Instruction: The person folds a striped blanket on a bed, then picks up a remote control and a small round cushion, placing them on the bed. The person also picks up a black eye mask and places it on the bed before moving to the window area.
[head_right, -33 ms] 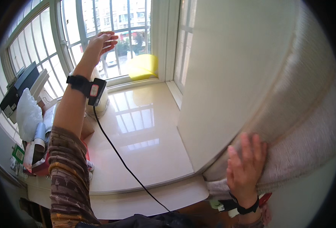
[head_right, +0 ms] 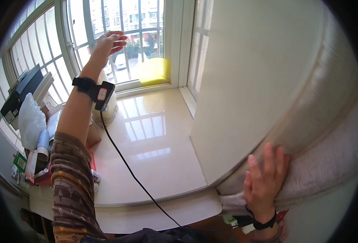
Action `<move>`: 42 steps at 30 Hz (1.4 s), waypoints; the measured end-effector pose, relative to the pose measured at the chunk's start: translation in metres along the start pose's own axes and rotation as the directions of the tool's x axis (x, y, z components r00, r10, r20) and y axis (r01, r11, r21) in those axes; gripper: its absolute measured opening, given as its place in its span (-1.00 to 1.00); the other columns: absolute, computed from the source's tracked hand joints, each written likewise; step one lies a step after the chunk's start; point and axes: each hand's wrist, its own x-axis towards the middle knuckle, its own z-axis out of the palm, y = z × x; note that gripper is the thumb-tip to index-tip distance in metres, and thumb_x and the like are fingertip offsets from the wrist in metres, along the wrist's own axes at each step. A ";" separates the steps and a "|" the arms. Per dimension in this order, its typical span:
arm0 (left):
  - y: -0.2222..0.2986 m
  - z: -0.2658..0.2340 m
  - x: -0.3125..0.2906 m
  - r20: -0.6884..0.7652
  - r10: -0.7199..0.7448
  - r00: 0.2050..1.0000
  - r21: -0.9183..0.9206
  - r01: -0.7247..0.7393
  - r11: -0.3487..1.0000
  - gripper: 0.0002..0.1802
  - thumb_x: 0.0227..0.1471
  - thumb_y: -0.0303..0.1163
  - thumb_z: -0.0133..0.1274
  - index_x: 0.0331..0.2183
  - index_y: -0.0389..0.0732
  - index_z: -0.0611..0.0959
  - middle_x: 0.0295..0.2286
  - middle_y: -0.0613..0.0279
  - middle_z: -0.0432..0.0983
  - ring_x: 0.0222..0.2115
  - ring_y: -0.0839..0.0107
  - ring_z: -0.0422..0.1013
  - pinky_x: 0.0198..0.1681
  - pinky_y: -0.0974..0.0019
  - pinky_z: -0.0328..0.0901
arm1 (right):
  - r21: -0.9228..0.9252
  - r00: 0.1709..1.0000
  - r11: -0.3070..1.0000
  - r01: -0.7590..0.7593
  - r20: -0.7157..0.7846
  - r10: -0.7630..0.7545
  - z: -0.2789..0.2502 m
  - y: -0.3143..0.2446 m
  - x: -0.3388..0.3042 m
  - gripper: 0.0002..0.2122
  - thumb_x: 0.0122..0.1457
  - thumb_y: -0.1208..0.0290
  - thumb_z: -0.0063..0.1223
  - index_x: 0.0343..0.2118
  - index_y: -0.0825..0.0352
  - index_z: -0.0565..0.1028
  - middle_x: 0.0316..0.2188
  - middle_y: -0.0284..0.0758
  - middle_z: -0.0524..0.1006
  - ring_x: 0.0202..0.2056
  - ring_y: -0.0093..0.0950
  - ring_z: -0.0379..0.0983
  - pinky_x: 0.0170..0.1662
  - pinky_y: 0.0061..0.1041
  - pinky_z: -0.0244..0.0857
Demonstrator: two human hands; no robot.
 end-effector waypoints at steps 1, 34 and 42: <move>-0.008 0.004 0.016 -0.070 0.020 0.997 0.045 -0.017 0.999 -0.73 0.11 -0.41 -0.14 -0.16 -0.26 0.53 -0.32 0.16 0.55 -0.35 0.40 0.49 -0.24 0.38 0.37 | -0.018 0.999 0.999 -0.036 -0.014 0.036 0.008 0.006 0.004 -0.70 0.20 0.39 -0.20 -0.02 0.27 0.37 0.17 -0.01 0.16 0.20 0.09 -0.01 0.18 0.14 -0.10; -0.451 0.051 0.152 -0.338 0.005 0.941 0.514 0.180 0.839 -0.72 -0.06 -0.26 0.12 -0.32 -0.25 0.64 -0.36 -0.04 0.55 -0.29 0.04 0.47 -0.18 0.12 0.32 | -0.333 0.978 0.920 -0.205 -0.114 0.177 0.101 0.001 0.008 -0.57 0.26 0.16 -0.45 0.17 0.10 0.14 0.27 0.14 -0.29 0.27 0.14 -0.33 0.20 0.11 -0.17; -0.356 0.002 0.114 -0.439 0.460 0.772 0.616 -0.115 0.779 -0.83 -0.07 -0.39 0.15 -0.37 -0.23 0.60 -0.43 0.06 0.50 -0.36 0.11 0.46 -0.31 0.19 0.33 | -0.295 0.974 0.933 -0.207 -0.155 0.167 0.099 0.013 0.002 -0.58 0.26 0.16 -0.45 0.17 0.10 0.14 0.27 0.14 -0.28 0.27 0.14 -0.32 0.20 0.11 -0.17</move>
